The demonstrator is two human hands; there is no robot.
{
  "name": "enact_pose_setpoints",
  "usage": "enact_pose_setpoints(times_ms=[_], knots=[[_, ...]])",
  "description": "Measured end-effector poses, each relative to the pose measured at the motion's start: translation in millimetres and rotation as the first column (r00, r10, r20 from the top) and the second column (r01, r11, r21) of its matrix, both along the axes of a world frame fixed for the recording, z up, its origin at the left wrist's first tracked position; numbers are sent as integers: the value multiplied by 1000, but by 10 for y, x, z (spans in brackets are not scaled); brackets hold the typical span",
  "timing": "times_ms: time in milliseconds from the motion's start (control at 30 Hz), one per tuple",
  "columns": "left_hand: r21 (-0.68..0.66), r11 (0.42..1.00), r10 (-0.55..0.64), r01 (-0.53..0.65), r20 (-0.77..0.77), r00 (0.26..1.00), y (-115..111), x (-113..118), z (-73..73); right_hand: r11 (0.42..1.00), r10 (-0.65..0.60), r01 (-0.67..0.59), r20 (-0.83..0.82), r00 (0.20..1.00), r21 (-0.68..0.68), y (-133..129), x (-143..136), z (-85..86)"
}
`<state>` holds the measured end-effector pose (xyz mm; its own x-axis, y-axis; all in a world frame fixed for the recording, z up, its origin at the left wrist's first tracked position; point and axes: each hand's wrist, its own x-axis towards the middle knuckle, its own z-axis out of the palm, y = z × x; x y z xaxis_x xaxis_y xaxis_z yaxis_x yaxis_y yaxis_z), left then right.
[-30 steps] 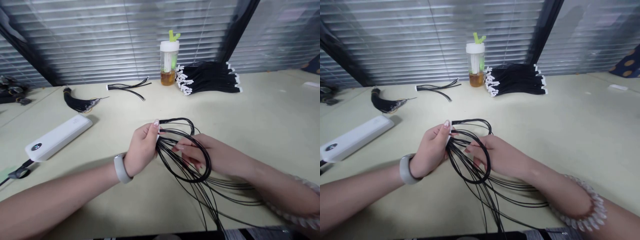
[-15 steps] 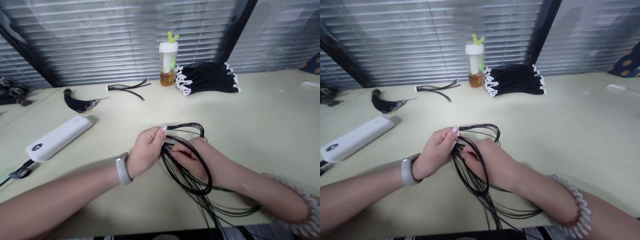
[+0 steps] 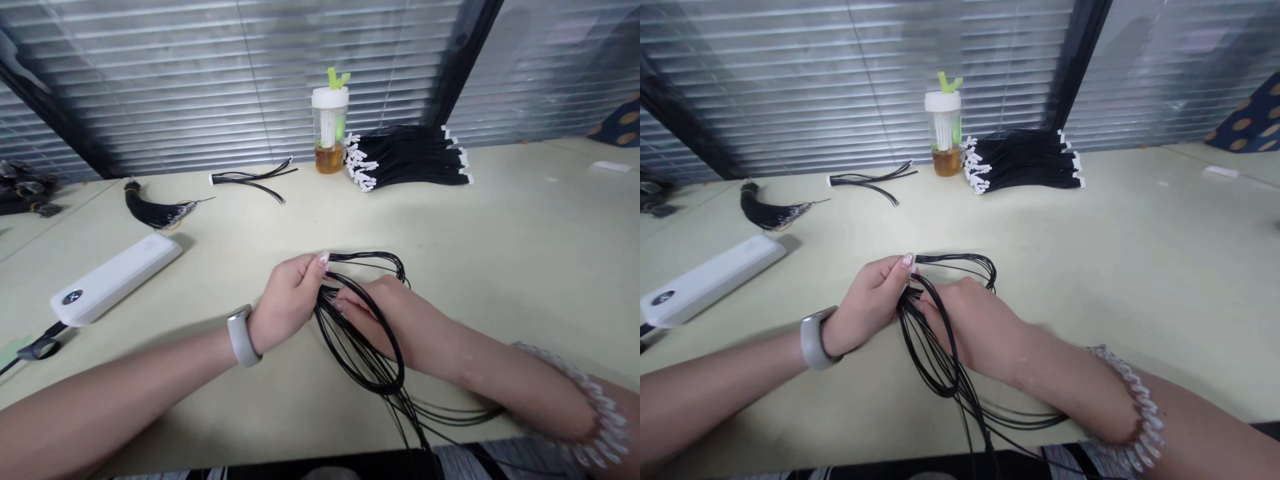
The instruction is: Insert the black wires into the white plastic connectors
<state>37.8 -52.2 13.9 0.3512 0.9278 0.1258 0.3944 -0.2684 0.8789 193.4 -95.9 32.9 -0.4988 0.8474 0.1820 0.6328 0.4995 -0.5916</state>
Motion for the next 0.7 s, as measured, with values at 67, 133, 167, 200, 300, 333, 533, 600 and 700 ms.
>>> enact_pose_setpoints(times_ms=[67, 133, 167, 200, 300, 333, 533, 600, 700], knots=[[8, 1000, -9, 9, 3, 1000, 2, -2, 5, 1000, -8, 9, 53, 999, -19, -23, -9, 38], [11, 1000, -17, 17, 9, 1000, 5, -4, 10, 1000, -8, 11, 109, 994, -24, -45, 11, 80], [8, 1000, -20, 20, 11, 1000, 7, -6, 11, 1000, -10, 13, 141, 990, -19, -51, 34, 100], [2, 1000, -21, 21, 15, 1000, 9, -7, 12, 1000, -20, 21, 179, 984, -7, -54, 65, 121], [-24, 1000, -5, 6, 34, 999, 13, -7, 3, 987, -143, 110, 319, 937, 118, -40, 188, 182], [-31, 1000, 2, -1, 41, 999, 14, -5, -2, 968, -213, 147, 353, 911, 205, -32, 230, 204], [-66, 997, 32, -26, 82, 996, 16, 4, -13, 659, -557, 208, 284, 781, 722, -9, 416, 328], [-74, 997, 38, -31, 92, 995, 17, 5, -9, 631, -598, 221, 285, 749, 743, -4, 467, 352], [-77, 997, 32, -24, 105, 994, 17, 4, -7, 606, -636, 338, 182, 750, 720, 16, 531, 386]])
